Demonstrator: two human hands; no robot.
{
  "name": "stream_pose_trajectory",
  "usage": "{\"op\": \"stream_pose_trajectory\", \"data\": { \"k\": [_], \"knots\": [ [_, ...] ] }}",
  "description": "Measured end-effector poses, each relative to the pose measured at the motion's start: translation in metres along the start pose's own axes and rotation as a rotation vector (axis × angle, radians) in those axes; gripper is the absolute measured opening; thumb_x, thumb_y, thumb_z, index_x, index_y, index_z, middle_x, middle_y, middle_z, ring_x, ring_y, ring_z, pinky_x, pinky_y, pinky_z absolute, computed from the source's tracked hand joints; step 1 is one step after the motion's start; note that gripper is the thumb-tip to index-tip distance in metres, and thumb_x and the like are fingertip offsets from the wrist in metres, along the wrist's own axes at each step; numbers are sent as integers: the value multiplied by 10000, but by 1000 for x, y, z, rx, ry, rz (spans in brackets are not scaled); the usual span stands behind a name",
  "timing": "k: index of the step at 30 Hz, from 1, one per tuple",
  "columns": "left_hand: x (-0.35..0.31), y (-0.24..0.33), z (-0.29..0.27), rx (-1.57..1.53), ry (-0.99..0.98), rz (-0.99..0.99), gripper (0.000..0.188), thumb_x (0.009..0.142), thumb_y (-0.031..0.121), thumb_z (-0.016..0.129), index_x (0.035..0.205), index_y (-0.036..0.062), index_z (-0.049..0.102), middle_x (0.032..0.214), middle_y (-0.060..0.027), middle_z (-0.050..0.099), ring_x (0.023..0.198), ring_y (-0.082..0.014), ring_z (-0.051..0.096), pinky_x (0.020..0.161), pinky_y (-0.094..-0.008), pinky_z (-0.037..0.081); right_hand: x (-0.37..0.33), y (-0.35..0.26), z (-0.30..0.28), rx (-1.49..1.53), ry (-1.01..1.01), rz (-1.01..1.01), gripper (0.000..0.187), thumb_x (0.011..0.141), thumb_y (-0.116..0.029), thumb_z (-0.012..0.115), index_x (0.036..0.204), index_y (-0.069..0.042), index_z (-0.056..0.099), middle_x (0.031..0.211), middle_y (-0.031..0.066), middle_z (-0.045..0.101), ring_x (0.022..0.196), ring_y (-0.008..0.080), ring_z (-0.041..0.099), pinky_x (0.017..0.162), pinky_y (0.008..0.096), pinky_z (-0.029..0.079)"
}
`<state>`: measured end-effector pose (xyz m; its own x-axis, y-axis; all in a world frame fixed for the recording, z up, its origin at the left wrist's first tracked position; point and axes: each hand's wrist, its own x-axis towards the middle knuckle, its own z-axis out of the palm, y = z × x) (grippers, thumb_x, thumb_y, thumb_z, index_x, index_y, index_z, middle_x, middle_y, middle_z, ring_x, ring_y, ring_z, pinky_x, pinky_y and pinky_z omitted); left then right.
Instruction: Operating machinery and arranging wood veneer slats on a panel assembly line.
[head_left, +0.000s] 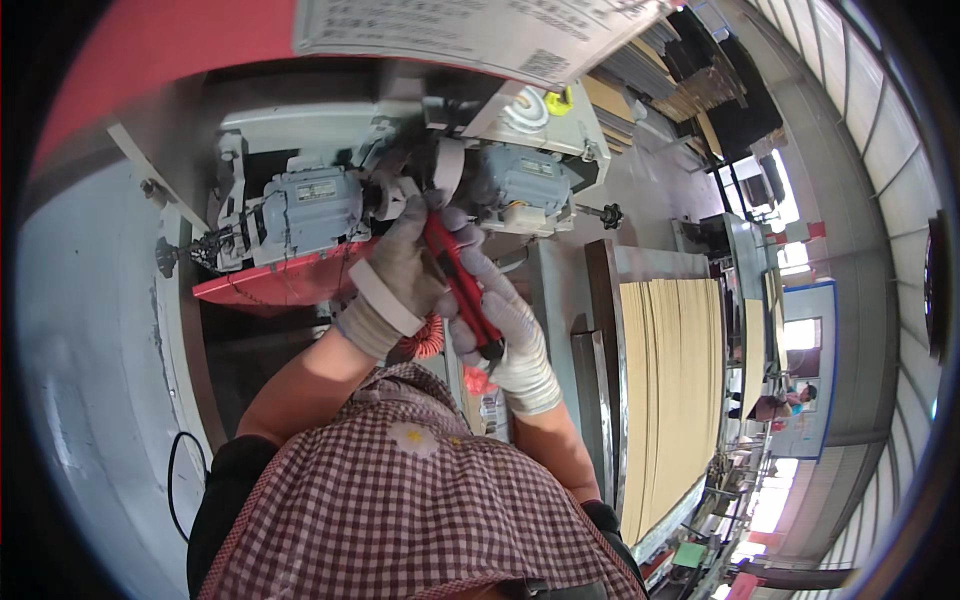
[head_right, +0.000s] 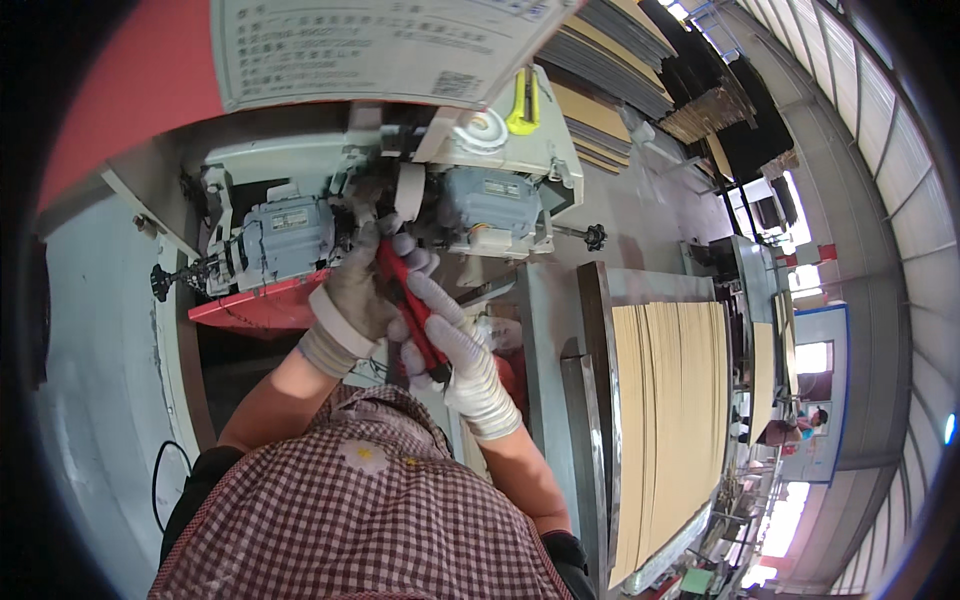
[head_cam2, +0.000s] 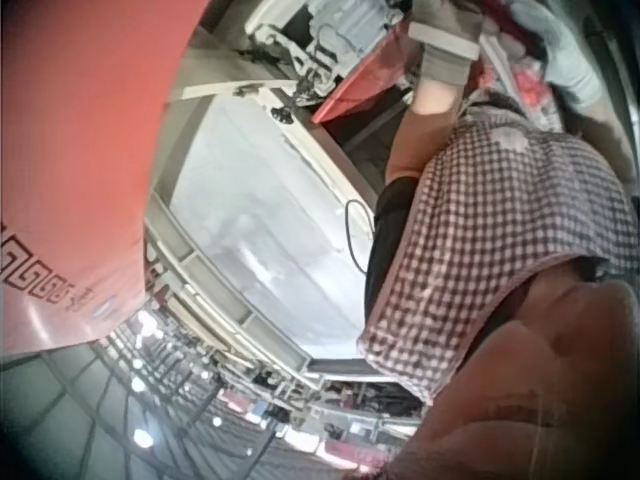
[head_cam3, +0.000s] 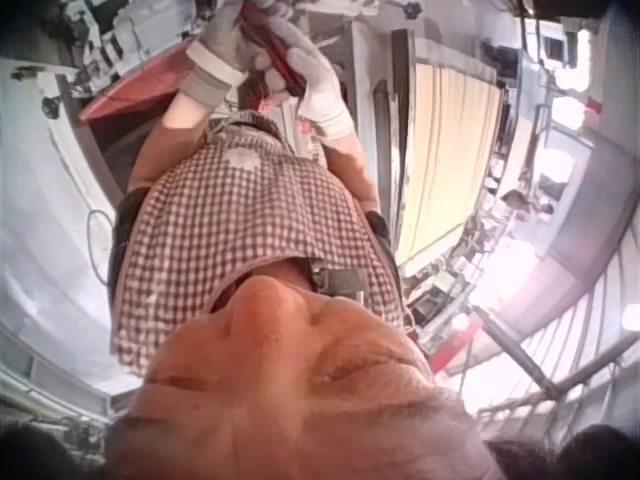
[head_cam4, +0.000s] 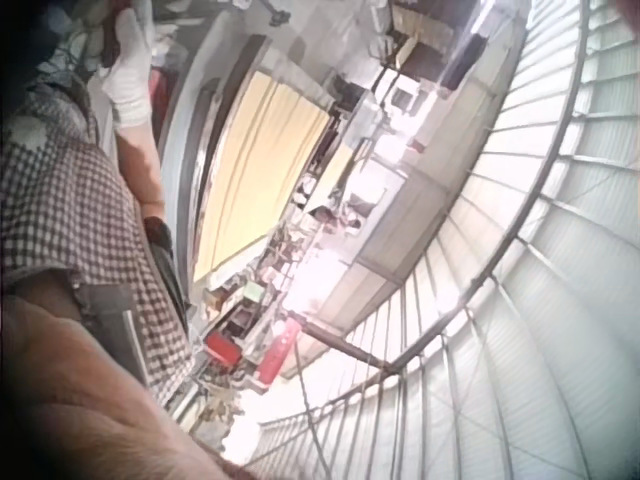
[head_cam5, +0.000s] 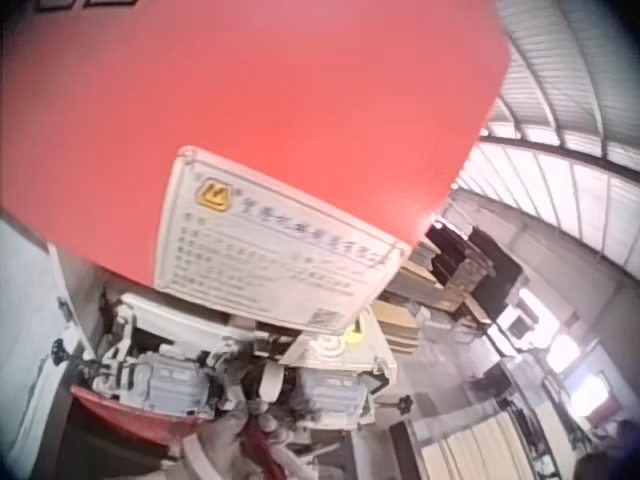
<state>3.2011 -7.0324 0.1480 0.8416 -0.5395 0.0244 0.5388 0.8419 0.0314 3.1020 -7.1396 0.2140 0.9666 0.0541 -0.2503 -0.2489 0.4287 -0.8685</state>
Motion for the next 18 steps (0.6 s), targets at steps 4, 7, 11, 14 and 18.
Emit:
{"op": "stream_pose_trajectory", "data": {
  "k": [4, 7, 11, 14, 18],
  "knots": [
    [-1, -9, 1, 54, -131, -214, 414, 910, 498, 518, 1043, 106, 531, 888, -73, 575, 815, -185, 567, 774, -320, 486, 17, -16, 20, -340, 73, -69, 403, 935, -177, 436, 1322, -80, 495, 794, 35, 555, 530, 65, 441, 438, 189, 342],
    [7, -17, 12, 153, 150, -16, 378, 917, 480, 523, 932, 103, 545, 818, -37, 571, 724, -139, 553, 712, -293, 482, 30, -20, 35, -534, 156, -129, 357, 937, -159, 435, 1262, -70, 556, 753, 6, 526, 508, 52, 411, 446, 185, 339],
    [16, -3, 42, 134, 252, -112, 330, 920, 456, 531, 897, 127, 550, 793, -10, 568, 733, -115, 545, 719, -277, 478, 45, -26, 43, -767, 156, -371, 357, 932, -125, 459, 1261, -18, 549, 785, -7, 532, 574, 46, 427, 519, 189, 370],
    [14, -1, 68, 98, 164, 26, 317, 914, 446, 544, 903, 129, 544, 796, 6, 546, 745, -111, 540, 711, -271, 476, 54, -25, 35, -945, 147, -528, 347, 920, -71, 459, 1244, 22, 540, 998, 105, 615, 772, 156, 576, 691, 249, 465],
    [16, 2, 66, 47, 166, -17, 352, 895, 465, 565, 900, 114, 537, 795, 7, 535, 753, -117, 539, 703, -272, 477, 57, -23, 40, -1189, 123, -666, 335, 894, -25, 448, 1207, 44, 548, 1152, 196, 593, 1014, 298, 580, 905, 323, 432]
  ]
}}
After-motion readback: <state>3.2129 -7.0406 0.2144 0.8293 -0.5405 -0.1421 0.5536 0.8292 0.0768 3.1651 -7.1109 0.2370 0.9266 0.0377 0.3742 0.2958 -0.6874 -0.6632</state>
